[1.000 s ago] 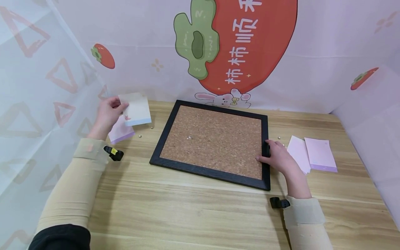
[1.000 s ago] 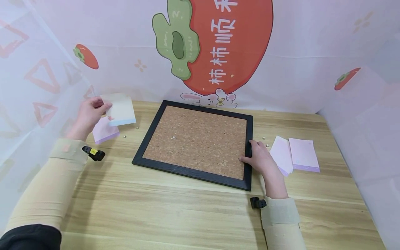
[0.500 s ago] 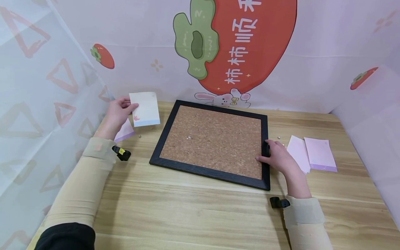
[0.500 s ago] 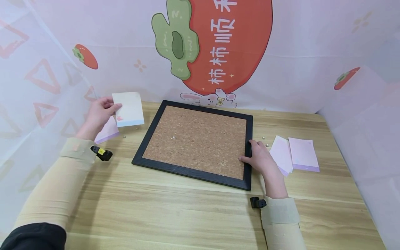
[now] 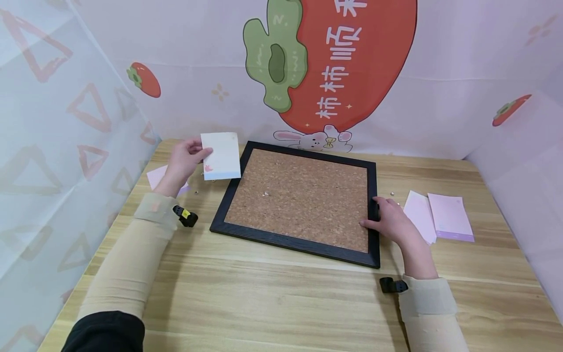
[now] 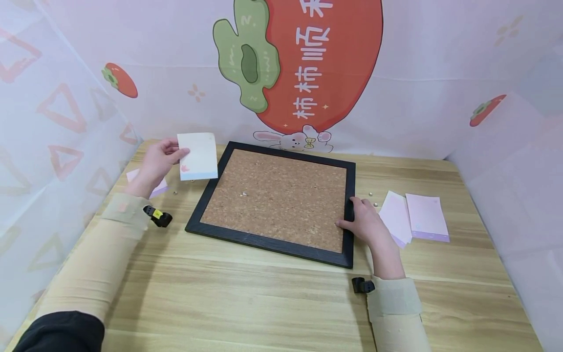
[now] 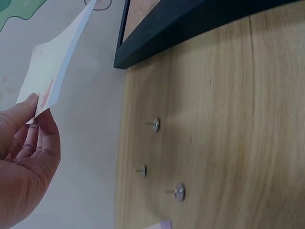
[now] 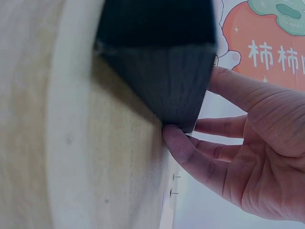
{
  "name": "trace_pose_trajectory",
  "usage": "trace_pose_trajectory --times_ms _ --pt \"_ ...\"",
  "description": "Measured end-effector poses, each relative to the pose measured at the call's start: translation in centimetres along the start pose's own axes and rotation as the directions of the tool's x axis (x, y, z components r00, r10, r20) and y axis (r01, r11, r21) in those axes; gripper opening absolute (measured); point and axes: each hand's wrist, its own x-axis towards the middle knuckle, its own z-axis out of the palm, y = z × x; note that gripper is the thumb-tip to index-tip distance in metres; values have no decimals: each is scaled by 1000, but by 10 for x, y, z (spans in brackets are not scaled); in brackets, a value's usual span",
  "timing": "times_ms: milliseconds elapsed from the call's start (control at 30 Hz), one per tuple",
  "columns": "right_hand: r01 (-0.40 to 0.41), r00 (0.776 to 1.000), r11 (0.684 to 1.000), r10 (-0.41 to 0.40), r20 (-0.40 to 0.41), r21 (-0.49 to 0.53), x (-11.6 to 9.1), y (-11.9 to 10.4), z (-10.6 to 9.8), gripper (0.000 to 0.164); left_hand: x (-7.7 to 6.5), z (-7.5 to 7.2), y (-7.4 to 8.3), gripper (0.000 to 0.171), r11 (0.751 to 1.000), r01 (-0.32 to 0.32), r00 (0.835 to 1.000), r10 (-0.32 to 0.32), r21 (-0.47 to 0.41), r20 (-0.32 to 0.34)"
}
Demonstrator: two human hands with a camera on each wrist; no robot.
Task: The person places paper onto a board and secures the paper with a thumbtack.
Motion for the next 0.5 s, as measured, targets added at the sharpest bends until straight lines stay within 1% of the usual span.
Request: trace_pose_trajectory --times_ms 133,300,500 --pt "3 1000 1000 -3 -1 1 0 0 0 84 0 10 3 46 1000 11 999 -10 -22 33" --pt "4 1000 1000 -4 -2 2 0 0 0 84 1 21 8 46 1000 15 998 -14 -26 62" --pt "4 1000 1000 -4 -5 0 0 0 0 85 6 36 12 48 1000 5 996 -6 11 94"
